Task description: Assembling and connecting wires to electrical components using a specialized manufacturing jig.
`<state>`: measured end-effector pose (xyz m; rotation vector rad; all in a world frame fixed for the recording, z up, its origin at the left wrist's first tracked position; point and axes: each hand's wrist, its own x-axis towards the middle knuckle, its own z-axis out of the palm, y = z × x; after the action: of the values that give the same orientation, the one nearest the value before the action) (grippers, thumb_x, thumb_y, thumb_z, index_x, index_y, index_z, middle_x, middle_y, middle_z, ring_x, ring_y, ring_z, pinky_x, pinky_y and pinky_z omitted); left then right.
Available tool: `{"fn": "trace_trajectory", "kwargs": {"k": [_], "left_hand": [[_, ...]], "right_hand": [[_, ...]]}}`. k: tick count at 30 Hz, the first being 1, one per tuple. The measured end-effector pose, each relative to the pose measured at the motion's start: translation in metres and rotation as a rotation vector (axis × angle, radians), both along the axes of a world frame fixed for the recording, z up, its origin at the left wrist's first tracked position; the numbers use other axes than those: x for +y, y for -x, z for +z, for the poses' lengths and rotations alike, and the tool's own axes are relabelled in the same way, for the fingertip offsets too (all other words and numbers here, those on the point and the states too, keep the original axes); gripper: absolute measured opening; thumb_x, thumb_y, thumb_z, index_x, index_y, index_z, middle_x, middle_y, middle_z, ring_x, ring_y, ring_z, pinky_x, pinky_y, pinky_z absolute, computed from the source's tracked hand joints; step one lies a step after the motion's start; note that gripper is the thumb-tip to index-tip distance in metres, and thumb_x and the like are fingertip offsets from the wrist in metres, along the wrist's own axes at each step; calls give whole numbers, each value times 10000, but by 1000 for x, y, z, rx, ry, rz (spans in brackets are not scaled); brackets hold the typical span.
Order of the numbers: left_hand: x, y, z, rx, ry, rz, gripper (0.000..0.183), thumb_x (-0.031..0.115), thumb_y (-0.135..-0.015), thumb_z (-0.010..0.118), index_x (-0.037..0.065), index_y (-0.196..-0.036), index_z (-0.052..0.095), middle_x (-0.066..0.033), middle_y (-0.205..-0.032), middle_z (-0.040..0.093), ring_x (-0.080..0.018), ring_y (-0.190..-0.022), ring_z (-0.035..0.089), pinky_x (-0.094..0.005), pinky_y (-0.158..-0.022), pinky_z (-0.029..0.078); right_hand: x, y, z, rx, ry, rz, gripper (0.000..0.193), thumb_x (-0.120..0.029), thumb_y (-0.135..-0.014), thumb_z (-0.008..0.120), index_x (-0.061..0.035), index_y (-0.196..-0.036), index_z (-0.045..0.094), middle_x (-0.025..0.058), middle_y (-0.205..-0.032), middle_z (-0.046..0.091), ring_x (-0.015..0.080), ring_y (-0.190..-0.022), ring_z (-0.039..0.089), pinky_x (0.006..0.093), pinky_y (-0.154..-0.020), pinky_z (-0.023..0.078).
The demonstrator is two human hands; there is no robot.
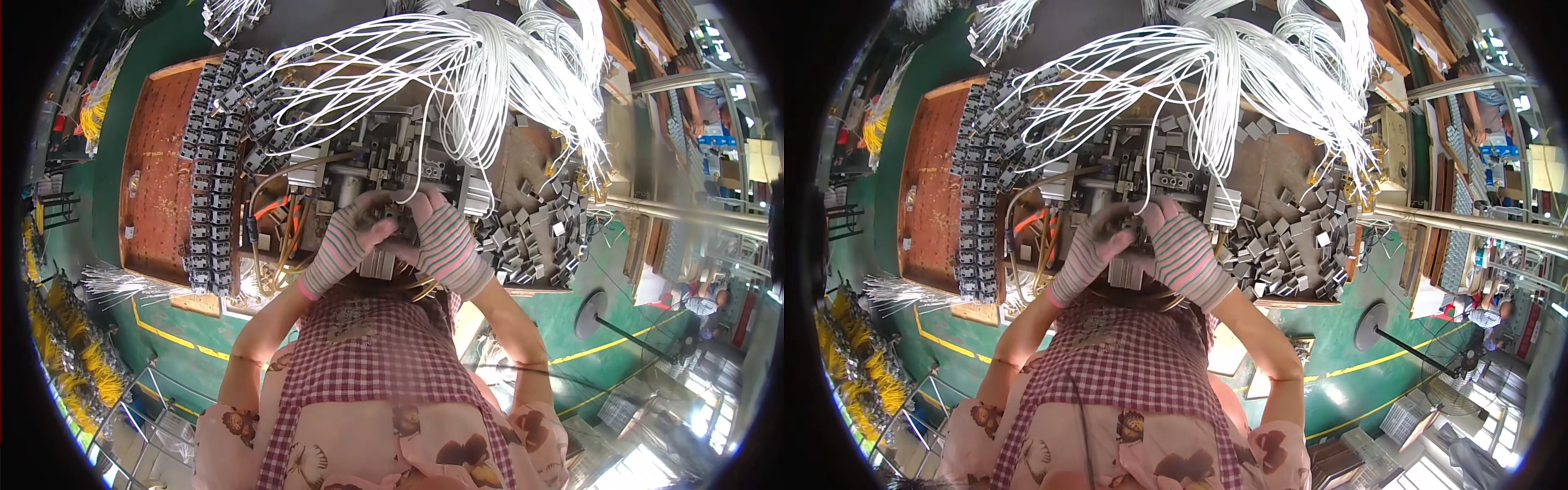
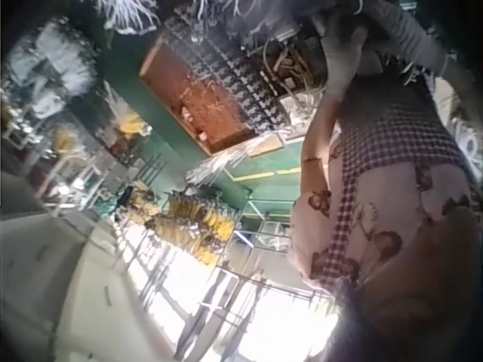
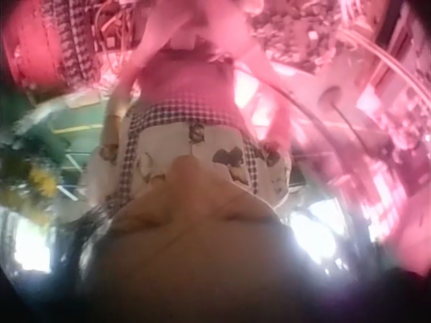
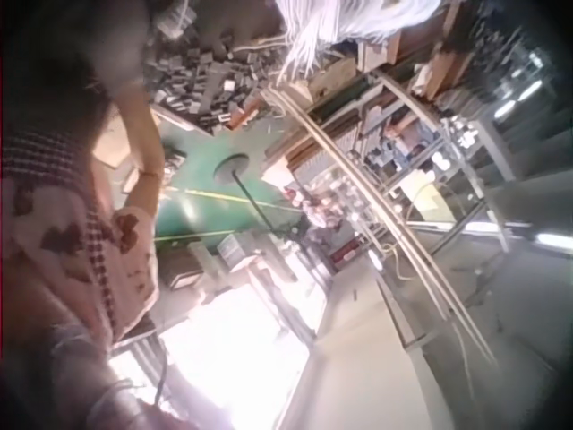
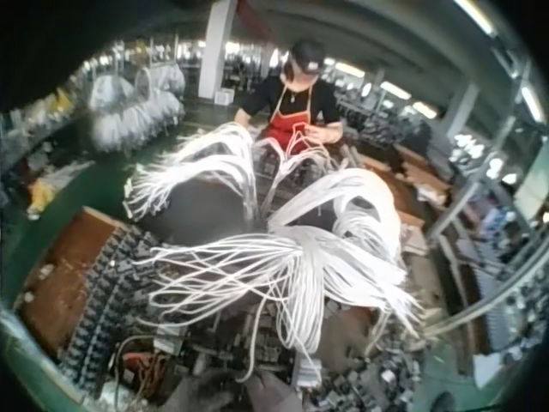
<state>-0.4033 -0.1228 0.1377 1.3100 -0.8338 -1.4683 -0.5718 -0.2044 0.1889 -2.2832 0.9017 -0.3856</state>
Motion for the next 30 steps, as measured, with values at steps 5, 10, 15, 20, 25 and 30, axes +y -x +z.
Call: {"fn": "trace_trajectory", "kwargs": {"k": [5,10,15,20,25,30], "left_hand": [[-6,-13,28,-600,256,128,563,263,-772,784,145,-1288,593,-73,-1102,593,-232,-864,631,-315,-710,535],[-9,-20,7,-1147,551,-208,411,188,-812,696,109,-1210,629,-79,-1026,576,-287,-879,601,-410,-750,513],[-23,-32,-26,-1340,707,-403,418,146,-752,651,67,-1161,622,-65,-884,535,-264,-810,570,-383,-702,490],[-32,-37,-27,-1331,755,-428,469,153,-741,658,68,-1200,608,-47,-845,513,-230,-767,547,-364,-691,477],[-32,-37,-30,-1356,750,-460,496,172,-732,674,79,-1215,614,-36,-852,514,-214,-787,546,-370,-730,469],[-32,-37,-29,-1362,751,-495,459,204,-782,636,91,-1227,611,-28,-872,521,-210,-821,542,-366,-748,464]], "right_hand": [[-16,-9,1,17,227,20,705,-323,-589,853,-87,-1181,552,138,-1126,563,355,-1019,557,460,-847,467],[-29,-19,-27,241,318,-26,594,-389,-640,793,-125,-1141,614,109,-1160,538,329,-1101,487,485,-882,403],[-54,-15,-9,-143,-76,-5,298,-258,-764,735,-58,-980,688,121,-1009,642,275,-913,610,419,-870,441],[-59,-31,-26,-341,-459,-215,298,-262,-1016,525,-14,-878,617,94,-678,595,180,-576,542,303,-557,445],[-58,-47,-30,-479,-409,-219,303,-279,-1024,510,-15,-918,615,51,-663,542,140,-598,515,302,-565,447],[-50,-42,-16,-440,-320,-239,231,-224,-1011,533,-18,-953,621,88,-689,592,181,-584,564,315,-565,468]]}}
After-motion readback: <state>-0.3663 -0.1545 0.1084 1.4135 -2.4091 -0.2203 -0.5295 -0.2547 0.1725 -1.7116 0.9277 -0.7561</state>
